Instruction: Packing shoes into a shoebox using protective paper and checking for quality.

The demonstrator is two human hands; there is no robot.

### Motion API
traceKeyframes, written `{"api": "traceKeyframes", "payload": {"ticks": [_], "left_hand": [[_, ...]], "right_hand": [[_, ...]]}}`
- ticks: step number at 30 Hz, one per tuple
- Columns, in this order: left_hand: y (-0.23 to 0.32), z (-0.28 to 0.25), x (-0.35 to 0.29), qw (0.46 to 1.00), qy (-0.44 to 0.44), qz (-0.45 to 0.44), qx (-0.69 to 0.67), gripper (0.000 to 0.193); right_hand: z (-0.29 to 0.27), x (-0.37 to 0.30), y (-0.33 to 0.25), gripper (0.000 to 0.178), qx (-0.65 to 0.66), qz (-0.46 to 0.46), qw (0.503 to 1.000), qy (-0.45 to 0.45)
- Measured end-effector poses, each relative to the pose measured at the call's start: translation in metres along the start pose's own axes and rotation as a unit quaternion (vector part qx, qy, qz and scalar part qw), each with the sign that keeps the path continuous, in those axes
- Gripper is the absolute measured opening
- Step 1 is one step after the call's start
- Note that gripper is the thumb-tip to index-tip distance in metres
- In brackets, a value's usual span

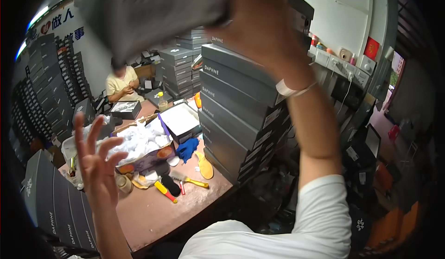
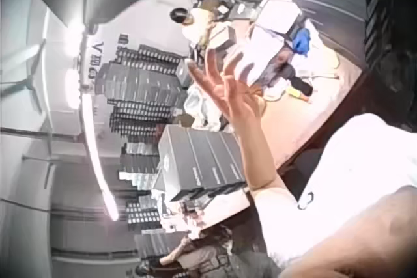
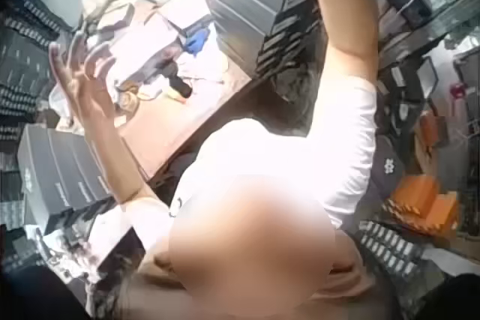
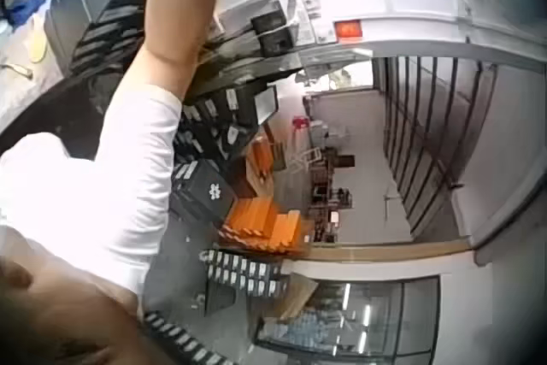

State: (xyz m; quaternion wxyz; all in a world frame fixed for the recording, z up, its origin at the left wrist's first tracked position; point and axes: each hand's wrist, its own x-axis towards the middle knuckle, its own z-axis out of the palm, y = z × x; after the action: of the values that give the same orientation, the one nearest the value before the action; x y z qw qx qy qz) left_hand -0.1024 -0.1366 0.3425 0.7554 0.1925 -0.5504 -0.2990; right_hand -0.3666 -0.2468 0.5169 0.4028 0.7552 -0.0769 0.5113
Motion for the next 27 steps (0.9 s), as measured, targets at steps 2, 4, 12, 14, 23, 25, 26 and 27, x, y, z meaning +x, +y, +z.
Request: {"api": "traceKeyframes", "payload": {"ticks": [2, 4, 12, 14, 23, 25, 26, 27], "left_hand": [[-0.017, 0.006, 0.006, 0.996, -0.007, -0.06, 0.059, 0.083], [-0.036, 0.008, 0.005, 0.991, -0.023, -0.111, 0.064, 0.074], [-0.071, -0.036, -0.017, 0.981, 0.013, -0.168, 0.097, 0.066], [-0.072, -0.049, -0.025, 0.979, 0.031, -0.178, 0.091, 0.064], [-0.041, -0.078, -0.07, 0.963, 0.063, -0.226, 0.129, 0.05], [-0.011, -0.083, -0.088, 0.939, 0.077, -0.123, 0.311, 0.054], [0.002, -0.103, -0.1, 0.914, 0.059, -0.02, 0.402, 0.056], [0.027, -0.127, -0.109, 0.848, 0.073, 0.077, 0.519, 0.056]], "right_hand": [[-0.047, 0.024, 0.048, 0.075, -0.12, -0.044, 0.992, 0.018], [-0.088, 0.042, 0.092, 0.105, -0.209, -0.068, 0.975, 0.012], [-0.129, -0.016, 0.217, 0.081, -0.077, 0.166, 0.956, -0.23], [-0.135, -0.008, 0.235, 0.069, 0.002, 0.255, 0.939, -0.233], [-0.092, 0.002, 0.252, 0.07, 0.064, 0.466, 0.859, -0.201], [-0.105, 0.006, 0.266, 0.053, 0.106, 0.449, 0.861, -0.215], [-0.11, 0.008, 0.26, 0.055, 0.066, 0.376, 0.919, -0.098], [-0.103, 0.011, 0.246, 0.06, 0.023, 0.295, 0.955, 0.019]]}}
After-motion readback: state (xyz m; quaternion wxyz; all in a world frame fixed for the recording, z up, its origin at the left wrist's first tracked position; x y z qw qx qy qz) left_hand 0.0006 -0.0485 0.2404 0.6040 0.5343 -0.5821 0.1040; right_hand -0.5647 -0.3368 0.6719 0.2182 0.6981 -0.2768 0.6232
